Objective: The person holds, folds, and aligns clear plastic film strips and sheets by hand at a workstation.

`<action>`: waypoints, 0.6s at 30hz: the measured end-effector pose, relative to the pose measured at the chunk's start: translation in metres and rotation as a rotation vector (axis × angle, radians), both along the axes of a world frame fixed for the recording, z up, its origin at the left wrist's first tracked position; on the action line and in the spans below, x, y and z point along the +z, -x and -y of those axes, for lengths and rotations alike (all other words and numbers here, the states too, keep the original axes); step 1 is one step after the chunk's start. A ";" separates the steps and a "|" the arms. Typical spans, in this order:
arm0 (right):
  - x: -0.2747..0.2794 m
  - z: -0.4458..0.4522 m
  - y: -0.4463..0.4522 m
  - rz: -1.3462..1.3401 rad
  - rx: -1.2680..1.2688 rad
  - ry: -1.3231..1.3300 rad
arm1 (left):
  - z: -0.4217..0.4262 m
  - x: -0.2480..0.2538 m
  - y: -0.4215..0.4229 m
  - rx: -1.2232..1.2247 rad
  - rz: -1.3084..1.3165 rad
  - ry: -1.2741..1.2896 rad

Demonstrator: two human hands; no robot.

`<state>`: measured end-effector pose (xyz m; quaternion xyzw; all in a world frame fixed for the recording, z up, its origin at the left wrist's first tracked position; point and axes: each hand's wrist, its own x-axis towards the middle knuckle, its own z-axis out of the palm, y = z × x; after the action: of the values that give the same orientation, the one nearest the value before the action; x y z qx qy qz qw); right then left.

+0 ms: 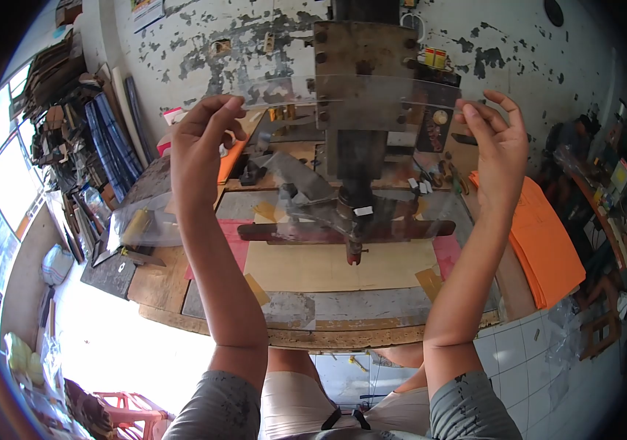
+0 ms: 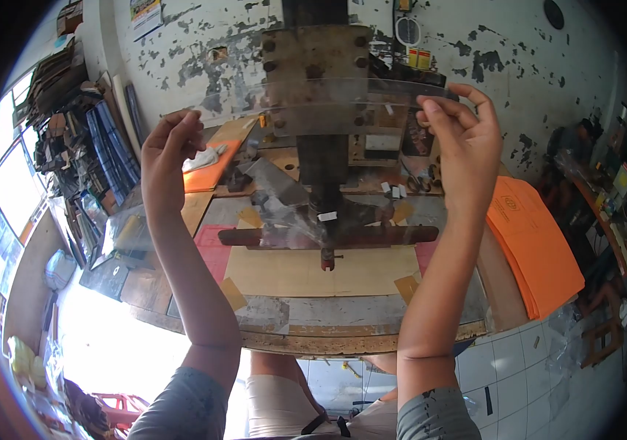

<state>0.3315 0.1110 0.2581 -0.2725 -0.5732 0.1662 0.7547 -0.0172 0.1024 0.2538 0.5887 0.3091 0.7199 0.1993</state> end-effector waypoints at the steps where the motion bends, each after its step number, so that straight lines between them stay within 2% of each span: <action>1: 0.000 -0.001 0.000 -0.002 -0.011 0.012 | 0.002 0.000 0.001 -0.020 -0.006 0.024; 7: -0.002 -0.006 -0.004 0.008 -0.077 0.052 | 0.009 0.002 -0.002 -0.115 -0.033 0.066; 11: -0.003 -0.008 -0.002 0.015 -0.126 0.074 | 0.015 0.003 -0.001 -0.052 -0.119 0.116; 18: -0.004 -0.013 -0.007 0.049 -0.158 0.068 | 0.017 0.004 -0.005 -0.065 -0.086 0.076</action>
<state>0.3381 0.1236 0.2539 -0.3463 -0.5624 0.1190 0.7413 -0.0120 0.0858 0.2574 0.6208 0.3255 0.6747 0.2312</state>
